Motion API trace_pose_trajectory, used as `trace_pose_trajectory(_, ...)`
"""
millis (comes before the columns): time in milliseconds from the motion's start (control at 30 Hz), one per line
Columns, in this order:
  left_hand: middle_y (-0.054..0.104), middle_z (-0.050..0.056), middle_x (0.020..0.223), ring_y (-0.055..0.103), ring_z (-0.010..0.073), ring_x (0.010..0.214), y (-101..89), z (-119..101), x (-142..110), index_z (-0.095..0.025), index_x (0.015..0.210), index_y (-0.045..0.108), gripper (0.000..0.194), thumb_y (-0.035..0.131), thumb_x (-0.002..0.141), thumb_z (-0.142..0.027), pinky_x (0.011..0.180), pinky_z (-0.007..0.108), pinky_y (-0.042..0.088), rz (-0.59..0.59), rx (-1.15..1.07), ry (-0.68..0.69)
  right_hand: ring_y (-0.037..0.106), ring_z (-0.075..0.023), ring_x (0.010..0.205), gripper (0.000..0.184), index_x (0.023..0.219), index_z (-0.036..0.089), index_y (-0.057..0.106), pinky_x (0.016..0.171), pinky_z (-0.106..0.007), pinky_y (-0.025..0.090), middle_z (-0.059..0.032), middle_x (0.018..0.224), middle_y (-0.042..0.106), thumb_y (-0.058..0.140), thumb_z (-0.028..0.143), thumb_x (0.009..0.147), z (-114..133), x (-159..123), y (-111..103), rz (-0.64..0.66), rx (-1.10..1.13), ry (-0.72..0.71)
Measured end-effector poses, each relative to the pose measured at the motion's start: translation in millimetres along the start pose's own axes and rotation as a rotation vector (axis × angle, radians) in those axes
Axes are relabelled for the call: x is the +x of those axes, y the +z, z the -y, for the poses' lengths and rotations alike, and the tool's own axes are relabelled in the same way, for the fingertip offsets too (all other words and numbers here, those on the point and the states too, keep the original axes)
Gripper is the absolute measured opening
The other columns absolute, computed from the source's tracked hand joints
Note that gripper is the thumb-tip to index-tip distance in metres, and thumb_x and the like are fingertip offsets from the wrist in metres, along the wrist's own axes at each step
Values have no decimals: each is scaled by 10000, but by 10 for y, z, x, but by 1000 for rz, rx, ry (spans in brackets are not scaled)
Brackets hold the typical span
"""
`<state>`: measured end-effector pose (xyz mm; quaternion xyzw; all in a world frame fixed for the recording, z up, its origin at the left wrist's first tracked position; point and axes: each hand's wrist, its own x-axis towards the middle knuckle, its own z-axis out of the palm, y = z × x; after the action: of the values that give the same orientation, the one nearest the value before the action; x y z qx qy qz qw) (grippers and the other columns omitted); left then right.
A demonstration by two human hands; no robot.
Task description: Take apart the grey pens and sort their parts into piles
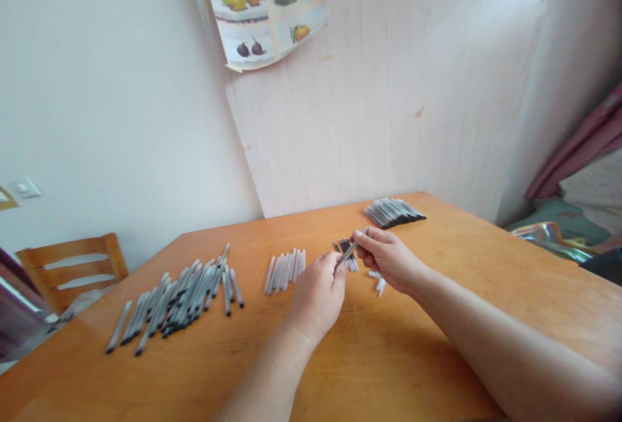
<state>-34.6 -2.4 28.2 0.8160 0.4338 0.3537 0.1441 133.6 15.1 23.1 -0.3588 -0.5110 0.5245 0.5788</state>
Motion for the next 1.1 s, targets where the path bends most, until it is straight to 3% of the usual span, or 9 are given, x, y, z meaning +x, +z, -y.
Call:
trace_pose_trajectory(100,664,61,878,577,180,787,45,-52,-15,-207,963,636,292,395,926,-367,685,276,376,10,-87,-49,277,-45,435,362,713,179,510,421,-218,156,60,539,436,627,513,788,8,34,-30,0,1,-23)
trace_pose_trajectory(200,633,46,779,549,173,737,44,-29,-66,-188,946,653,354,407,912,-440,677,272,380,22,-274,-121,245,-45,416,310,731,192,539,404,-218,129,60,521,405,632,480,797,85,131,-230,-53,85,-46)
trace_pose_trajectory(300,489,-14,607,433,128,582,13,60,-125,-169,966,647,425,439,876,-529,567,238,333,38,-479,-253,197,-40,408,289,701,192,518,381,-207,121,74,493,338,689,420,749,206,233,-538,-327,232,-155)
trace_pose_trajectory(367,395,-46,573,347,103,531,-4,121,-144,-164,1009,627,454,441,869,-553,518,219,280,37,-581,-315,223,-41,409,288,703,185,521,367,-200,132,63,507,365,692,415,736,259,261,-676,-431,211,-171)
trace_pose_trajectory(633,383,-43,593,320,92,532,24,179,-127,-169,1027,624,421,480,864,-529,496,201,251,44,-713,-339,349,-56,451,219,733,167,572,390,-203,207,8,593,518,635,377,742,208,183,-541,-301,-106,-52)
trace_pose_trajectory(833,390,-51,581,317,75,515,52,185,-124,-162,1008,631,395,540,836,-507,466,188,238,35,-808,-386,436,-76,482,173,742,174,524,420,-205,276,-36,660,622,607,325,728,142,212,-638,-288,-321,26)
trace_pose_trajectory(1100,497,-40,604,333,41,432,41,357,-51,-137,991,625,316,583,795,-381,412,183,210,-84,-1075,-513,471,-106,544,123,769,159,637,487,-225,319,7,611,568,623,250,686,-83,296,-779,-289,-800,102)
